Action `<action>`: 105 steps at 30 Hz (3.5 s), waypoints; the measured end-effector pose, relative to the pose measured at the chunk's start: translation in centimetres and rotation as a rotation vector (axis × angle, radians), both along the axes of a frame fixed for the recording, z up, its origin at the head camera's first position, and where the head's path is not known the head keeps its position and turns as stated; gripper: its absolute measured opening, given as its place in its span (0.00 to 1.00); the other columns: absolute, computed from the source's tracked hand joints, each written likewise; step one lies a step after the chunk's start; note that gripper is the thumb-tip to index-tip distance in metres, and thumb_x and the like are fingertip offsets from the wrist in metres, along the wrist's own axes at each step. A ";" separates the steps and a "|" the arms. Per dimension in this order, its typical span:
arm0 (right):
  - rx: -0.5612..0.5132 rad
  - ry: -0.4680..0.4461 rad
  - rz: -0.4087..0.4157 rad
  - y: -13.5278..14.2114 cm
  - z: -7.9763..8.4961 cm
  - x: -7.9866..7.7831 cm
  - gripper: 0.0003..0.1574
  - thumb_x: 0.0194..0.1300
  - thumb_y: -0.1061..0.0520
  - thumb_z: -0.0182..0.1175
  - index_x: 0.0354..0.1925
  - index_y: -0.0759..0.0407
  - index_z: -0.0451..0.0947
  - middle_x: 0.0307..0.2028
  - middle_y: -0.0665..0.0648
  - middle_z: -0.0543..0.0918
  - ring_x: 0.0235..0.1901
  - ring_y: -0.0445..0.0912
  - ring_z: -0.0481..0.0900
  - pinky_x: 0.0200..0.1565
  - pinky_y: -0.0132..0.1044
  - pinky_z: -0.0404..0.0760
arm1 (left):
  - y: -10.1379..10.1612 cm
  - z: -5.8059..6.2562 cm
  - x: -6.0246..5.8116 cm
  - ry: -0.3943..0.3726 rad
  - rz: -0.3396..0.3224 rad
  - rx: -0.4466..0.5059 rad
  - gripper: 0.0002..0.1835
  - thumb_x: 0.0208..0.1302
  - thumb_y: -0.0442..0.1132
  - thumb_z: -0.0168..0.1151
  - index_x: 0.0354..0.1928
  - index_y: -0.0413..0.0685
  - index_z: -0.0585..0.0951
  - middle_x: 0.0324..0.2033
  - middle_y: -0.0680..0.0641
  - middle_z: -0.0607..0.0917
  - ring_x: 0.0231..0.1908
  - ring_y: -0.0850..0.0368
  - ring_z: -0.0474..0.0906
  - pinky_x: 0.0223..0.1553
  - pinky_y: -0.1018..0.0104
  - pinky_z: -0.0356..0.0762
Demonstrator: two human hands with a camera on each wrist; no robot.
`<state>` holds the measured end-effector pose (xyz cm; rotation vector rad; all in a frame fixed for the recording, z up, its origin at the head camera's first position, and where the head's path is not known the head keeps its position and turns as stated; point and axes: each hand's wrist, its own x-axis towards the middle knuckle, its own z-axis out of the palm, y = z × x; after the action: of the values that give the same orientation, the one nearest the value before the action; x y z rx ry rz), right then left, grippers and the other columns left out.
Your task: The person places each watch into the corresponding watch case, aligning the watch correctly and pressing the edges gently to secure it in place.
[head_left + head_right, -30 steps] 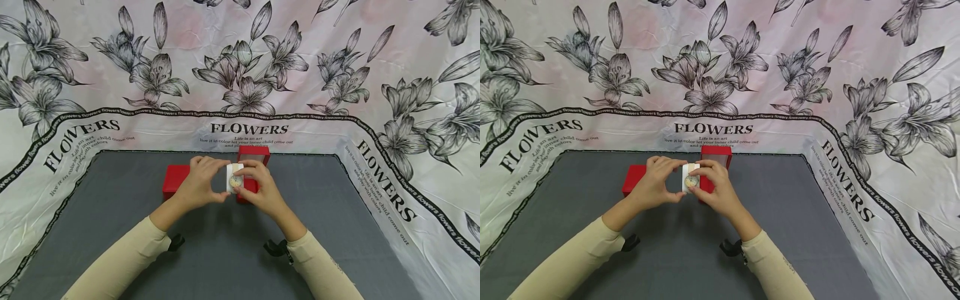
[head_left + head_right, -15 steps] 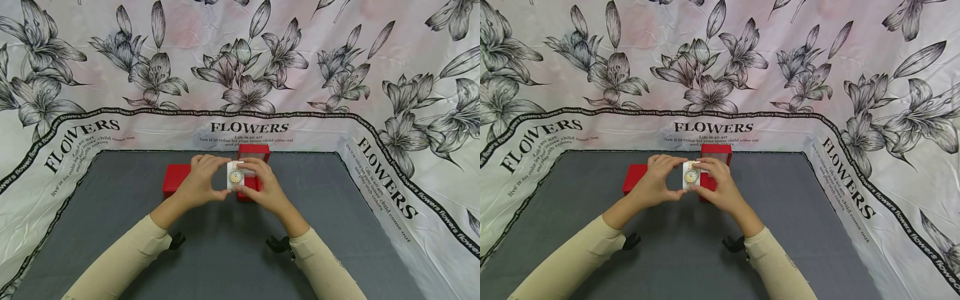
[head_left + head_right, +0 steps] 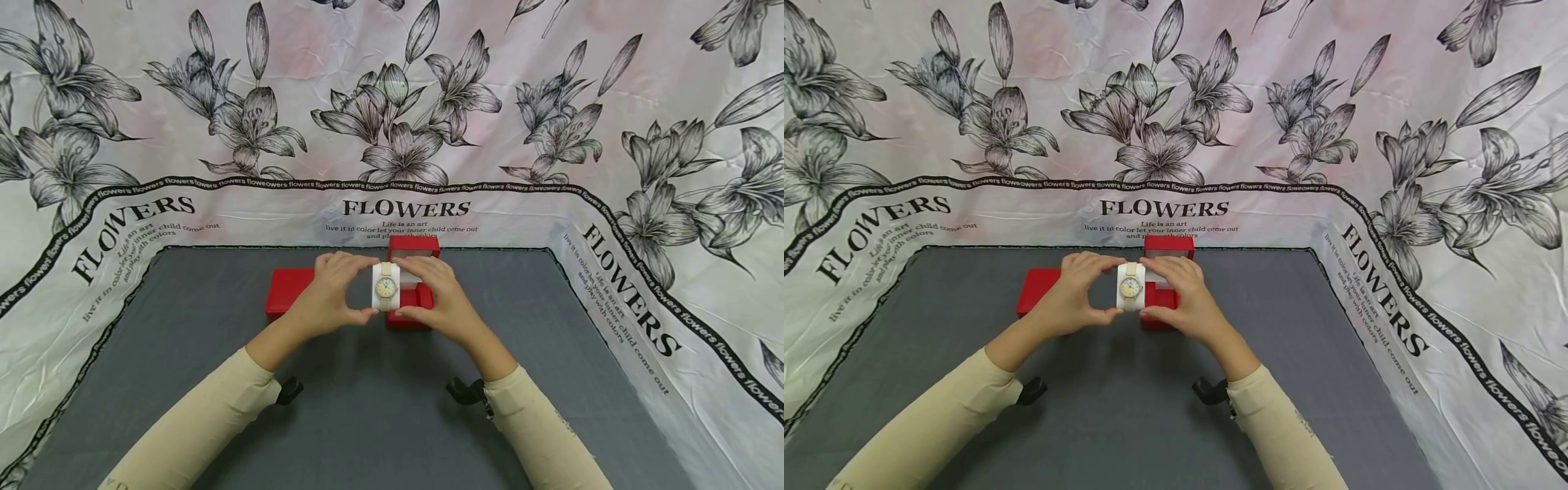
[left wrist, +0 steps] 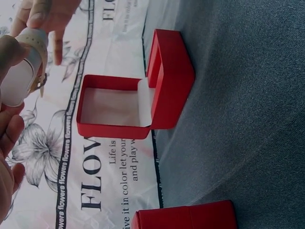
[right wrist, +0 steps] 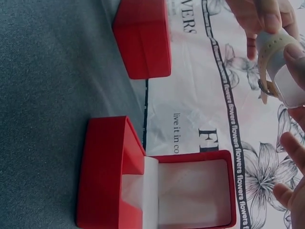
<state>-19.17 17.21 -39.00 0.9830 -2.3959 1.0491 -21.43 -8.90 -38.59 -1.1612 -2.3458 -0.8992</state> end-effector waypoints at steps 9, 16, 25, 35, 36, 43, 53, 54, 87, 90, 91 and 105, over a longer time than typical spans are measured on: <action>0.026 0.032 -0.026 0.7 0.0 0.1 0.52 0.49 0.54 0.83 0.71 0.53 0.73 0.65 0.54 0.79 0.68 0.52 0.68 0.70 0.63 0.57 | 0.4 -0.3 -0.1 -0.067 -0.038 -0.016 0.44 0.49 0.45 0.82 0.68 0.45 0.73 0.62 0.47 0.80 0.61 0.51 0.70 0.56 0.48 0.64; 0.019 0.003 -0.015 1.9 -0.5 -0.3 0.52 0.50 0.54 0.82 0.71 0.53 0.73 0.66 0.54 0.79 0.69 0.51 0.68 0.66 0.59 0.71 | 1.3 -0.6 -0.6 -0.037 -0.035 -0.065 0.44 0.51 0.47 0.81 0.70 0.44 0.73 0.63 0.46 0.79 0.63 0.51 0.69 0.61 0.45 0.65; 0.023 -0.018 -0.037 3.5 -1.1 -0.8 0.53 0.49 0.55 0.83 0.71 0.51 0.73 0.65 0.54 0.79 0.68 0.50 0.69 0.64 0.57 0.74 | 2.9 -1.1 -1.4 -0.015 -0.026 -0.086 0.43 0.53 0.48 0.81 0.69 0.43 0.74 0.64 0.45 0.79 0.63 0.50 0.69 0.64 0.44 0.64; 0.081 -0.039 -0.101 5.0 -2.1 -1.7 0.52 0.49 0.52 0.83 0.71 0.49 0.74 0.62 0.54 0.81 0.66 0.51 0.68 0.64 0.62 0.69 | 4.6 -1.9 -2.3 -0.109 0.007 -0.110 0.43 0.53 0.50 0.81 0.69 0.43 0.75 0.62 0.45 0.80 0.62 0.50 0.70 0.64 0.45 0.66; 0.089 -0.044 -0.110 5.1 -2.2 -1.8 0.52 0.49 0.52 0.83 0.71 0.49 0.74 0.62 0.55 0.81 0.66 0.51 0.68 0.64 0.62 0.69 | 4.8 -2.0 -2.4 -0.122 0.013 -0.116 0.43 0.54 0.50 0.80 0.69 0.43 0.75 0.62 0.45 0.80 0.62 0.50 0.70 0.64 0.45 0.66; 0.131 -0.119 -0.133 5.7 -3.4 -2.7 0.51 0.50 0.51 0.82 0.71 0.49 0.74 0.62 0.57 0.79 0.66 0.54 0.69 0.63 0.64 0.70 | 5.7 -3.4 -3.1 -0.209 0.053 -0.150 0.42 0.55 0.52 0.79 0.70 0.47 0.74 0.63 0.47 0.80 0.62 0.51 0.69 0.64 0.46 0.67; 0.186 -0.233 -0.168 6.1 -5.2 -3.7 0.49 0.53 0.49 0.80 0.71 0.47 0.73 0.64 0.58 0.76 0.65 0.56 0.70 0.62 0.63 0.72 | 6.4 -5.5 -4.0 -0.313 0.084 -0.176 0.43 0.55 0.54 0.79 0.71 0.49 0.74 0.64 0.48 0.80 0.63 0.51 0.69 0.66 0.46 0.66; 0.189 -0.241 -0.171 6.1 -5.3 -3.8 0.49 0.54 0.49 0.80 0.71 0.47 0.73 0.64 0.59 0.76 0.65 0.56 0.69 0.62 0.63 0.72 | 6.4 -5.7 -4.1 -0.321 0.087 -0.175 0.43 0.55 0.54 0.79 0.71 0.49 0.74 0.64 0.48 0.80 0.63 0.51 0.69 0.66 0.46 0.65; 0.269 -0.326 -0.190 6.9 -8.0 -4.9 0.47 0.53 0.46 0.80 0.69 0.50 0.75 0.62 0.59 0.78 0.63 0.58 0.71 0.63 0.61 0.72 | 7.9 -8.3 -5.0 -0.388 0.116 -0.247 0.37 0.55 0.54 0.79 0.67 0.54 0.78 0.58 0.52 0.84 0.59 0.52 0.72 0.61 0.51 0.67; 0.276 -0.325 -0.177 6.8 -8.1 -5.1 0.47 0.54 0.45 0.80 0.69 0.50 0.75 0.62 0.60 0.78 0.63 0.58 0.71 0.63 0.62 0.71 | 7.7 -8.1 -5.1 -0.377 0.114 -0.266 0.37 0.56 0.54 0.78 0.67 0.54 0.78 0.58 0.52 0.84 0.58 0.52 0.72 0.59 0.51 0.67; 0.278 -0.327 -0.176 6.7 -8.1 -5.1 0.47 0.54 0.45 0.80 0.69 0.50 0.75 0.62 0.60 0.78 0.63 0.58 0.71 0.63 0.62 0.71 | 7.7 -8.0 -5.1 -0.374 0.114 -0.272 0.36 0.56 0.55 0.77 0.67 0.54 0.78 0.58 0.52 0.84 0.58 0.52 0.72 0.59 0.51 0.67; 0.324 -0.290 -0.110 7.2 -8.6 -5.3 0.44 0.59 0.46 0.76 0.71 0.52 0.74 0.62 0.57 0.81 0.65 0.56 0.69 0.66 0.64 0.64 | 8.0 -8.5 -4.7 -0.371 0.131 -0.329 0.34 0.60 0.57 0.74 0.66 0.54 0.78 0.60 0.51 0.83 0.59 0.50 0.71 0.59 0.47 0.67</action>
<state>-24.44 24.37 -47.57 0.8300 -2.8896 0.8274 -26.17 -0.94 -47.05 -1.0073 -2.9207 -0.7538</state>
